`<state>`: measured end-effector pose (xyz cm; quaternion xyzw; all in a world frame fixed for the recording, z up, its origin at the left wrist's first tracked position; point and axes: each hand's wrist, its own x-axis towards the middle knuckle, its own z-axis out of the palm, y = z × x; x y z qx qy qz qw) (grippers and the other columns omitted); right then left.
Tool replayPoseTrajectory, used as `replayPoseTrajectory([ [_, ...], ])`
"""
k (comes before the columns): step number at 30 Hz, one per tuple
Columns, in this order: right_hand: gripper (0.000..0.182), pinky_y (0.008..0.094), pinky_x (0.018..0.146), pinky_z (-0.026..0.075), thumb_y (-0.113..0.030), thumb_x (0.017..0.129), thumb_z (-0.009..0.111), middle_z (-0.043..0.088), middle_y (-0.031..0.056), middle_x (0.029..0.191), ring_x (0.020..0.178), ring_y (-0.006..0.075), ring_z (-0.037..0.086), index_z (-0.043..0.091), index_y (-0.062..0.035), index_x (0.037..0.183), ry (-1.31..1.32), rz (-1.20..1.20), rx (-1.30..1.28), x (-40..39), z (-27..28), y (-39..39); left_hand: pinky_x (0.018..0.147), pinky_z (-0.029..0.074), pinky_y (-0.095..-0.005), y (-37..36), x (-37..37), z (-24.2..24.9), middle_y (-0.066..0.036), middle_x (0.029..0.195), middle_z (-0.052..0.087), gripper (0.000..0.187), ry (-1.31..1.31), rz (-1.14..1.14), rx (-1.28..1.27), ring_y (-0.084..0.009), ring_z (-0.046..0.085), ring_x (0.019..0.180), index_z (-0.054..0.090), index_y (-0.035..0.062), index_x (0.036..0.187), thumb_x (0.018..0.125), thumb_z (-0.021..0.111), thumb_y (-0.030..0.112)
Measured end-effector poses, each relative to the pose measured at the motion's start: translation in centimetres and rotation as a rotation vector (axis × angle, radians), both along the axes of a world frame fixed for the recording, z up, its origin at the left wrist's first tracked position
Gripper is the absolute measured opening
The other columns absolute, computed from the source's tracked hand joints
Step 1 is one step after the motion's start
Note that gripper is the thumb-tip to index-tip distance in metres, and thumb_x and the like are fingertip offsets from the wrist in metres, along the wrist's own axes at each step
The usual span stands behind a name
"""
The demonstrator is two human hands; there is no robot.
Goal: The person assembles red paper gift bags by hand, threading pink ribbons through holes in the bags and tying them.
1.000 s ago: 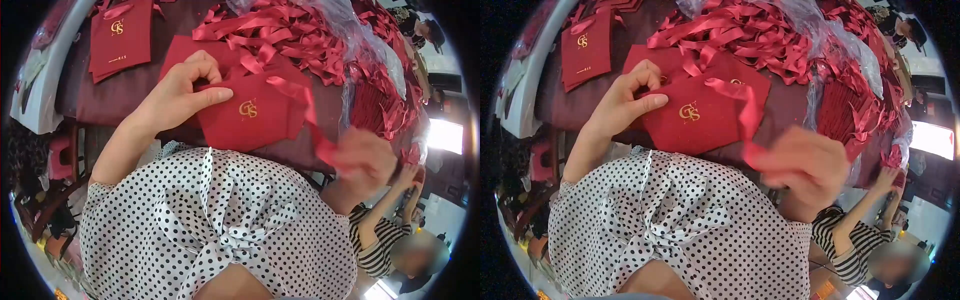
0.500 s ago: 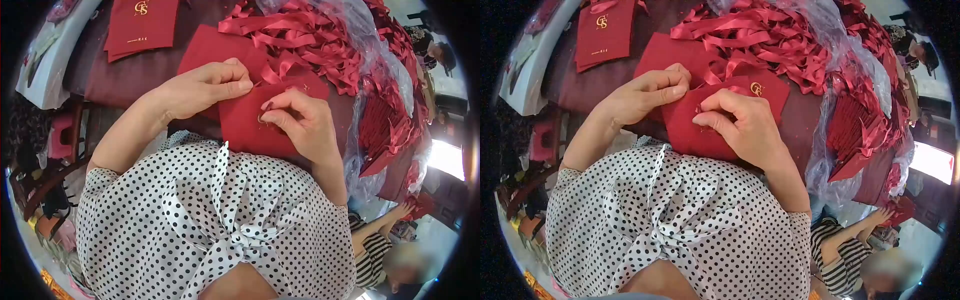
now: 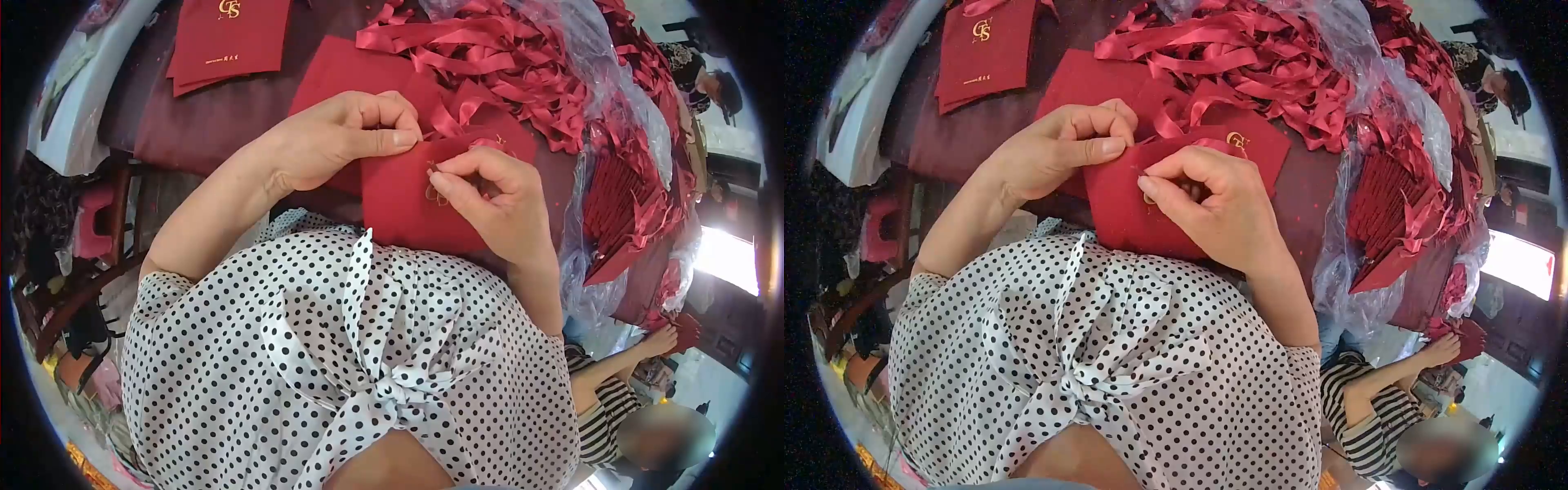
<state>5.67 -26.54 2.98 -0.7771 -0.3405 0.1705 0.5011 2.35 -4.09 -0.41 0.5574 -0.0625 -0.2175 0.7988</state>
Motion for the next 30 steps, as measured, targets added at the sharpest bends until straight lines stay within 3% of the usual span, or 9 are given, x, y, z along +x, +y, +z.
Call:
replayPoseTrajectory([
  [5,0.006,0.0207,0.054,0.041,-0.002,0.083,0.066,0.063,0.0040,0.074,0.064,0.0056,0.055,0.065,0.0025,0.087,-0.051,0.025,-0.061,-0.4,0.9,0.4,0.085,0.032,-0.0209,-0.2,0.0,-0.2,0.002,0.099,0.046,0.014,-0.027,-0.007,0.030,-0.0067,0.044,0.092,0.056,0.0055,0.082,0.088,0.063,0.016],
  [7,0.008,0.0288,0.052,0.042,-0.007,0.081,0.066,0.059,0.0079,0.067,0.054,0.0162,0.054,0.061,-0.0011,0.078,-0.112,-0.018,-0.100,-0.6,1.3,0.9,0.085,0.032,-0.0207,-0.2,-0.2,-0.1,0.002,0.099,0.046,0.015,-0.017,0.010,0.038,-0.0069,0.043,0.092,0.055,0.0056,0.082,0.088,0.063,0.016],
  [9,0.007,0.0260,0.050,0.038,-0.006,0.082,0.066,0.058,0.0049,0.067,0.054,0.0109,0.049,0.061,-0.0006,0.079,-0.162,0.002,-0.093,-0.2,1.0,1.0,0.084,0.032,-0.0205,-0.4,-0.3,0.3,0.002,0.098,0.045,0.016,-0.010,0.026,0.044,-0.0071,0.042,0.092,0.053,0.0056,0.082,0.088,0.063,0.016],
  [20,0.008,0.0242,0.048,0.035,-0.005,0.083,0.064,0.054,0.0026,0.067,0.054,0.0070,0.046,0.058,-0.0004,0.079,-0.403,-0.019,-0.115,-0.9,0.5,1.9,0.090,0.031,-0.0304,-1.4,-1.3,1.3,-0.005,0.095,0.047,0.015,-0.874,0.281,0.813,-0.0189,0.041,0.096,0.052,0.0049,0.082,0.089,0.060,0.015],
  [22,0.009,0.0369,0.056,0.045,-0.006,0.079,0.064,0.056,0.0124,0.070,0.060,0.0278,0.057,0.056,-0.0022,0.079,-0.406,0.015,-0.140,-0.9,1.1,1.8,0.091,0.030,-0.0313,-1.1,-1.4,1.2,-0.005,0.096,0.047,0.017,-0.849,0.275,0.785,-0.0197,0.041,0.097,0.051,0.0043,0.081,0.090,0.060,0.016],
  [25,0.008,0.0283,0.053,0.045,-0.008,0.084,0.064,0.058,0.0084,0.076,0.064,0.0177,0.058,0.058,-0.0028,0.083,-0.111,-0.035,-0.062,0.7,1.5,1.2,0.078,0.031,-0.0273,0.2,-0.7,0.0,-0.001,0.084,0.041,0.026,-0.582,0.115,0.621,-0.0152,0.037,0.086,0.053,0.0034,0.078,0.092,0.059,0.025],
  [26,0.009,0.0253,0.054,0.044,-0.010,0.086,0.063,0.059,0.0077,0.087,0.067,0.0139,0.057,0.059,-0.0016,0.087,-0.316,0.042,0.049,1.4,0.5,1.1,0.078,0.031,-0.0273,0.3,-0.6,0.0,-0.001,0.084,0.041,0.026,-0.577,0.124,0.623,-0.0152,0.037,0.086,0.053,0.0034,0.078,0.092,0.059,0.025],
  [28,0.009,0.0258,0.054,0.044,-0.010,0.087,0.062,0.058,0.0080,0.091,0.068,0.0148,0.057,0.059,-0.0015,0.087,-0.279,0.041,0.045,0.9,0.5,1.6,0.078,0.030,-0.0255,0.5,-0.5,0.2,0.000,0.084,0.041,0.030,-0.212,0.066,0.297,-0.0108,0.037,0.084,0.053,0.0032,0.077,0.093,0.060,0.028],
  [30,0.009,0.0262,0.054,0.044,-0.010,0.087,0.061,0.058,0.0082,0.095,0.069,0.0157,0.056,0.059,-0.0015,0.088,-0.244,0.034,0.041,0.7,0.4,1.9,0.077,0.030,-0.0236,0.9,-0.4,0.3,0.002,0.086,0.042,0.028,-0.204,0.038,0.306,-0.0080,0.038,0.082,0.055,0.0032,0.079,0.092,0.060,0.027],
])
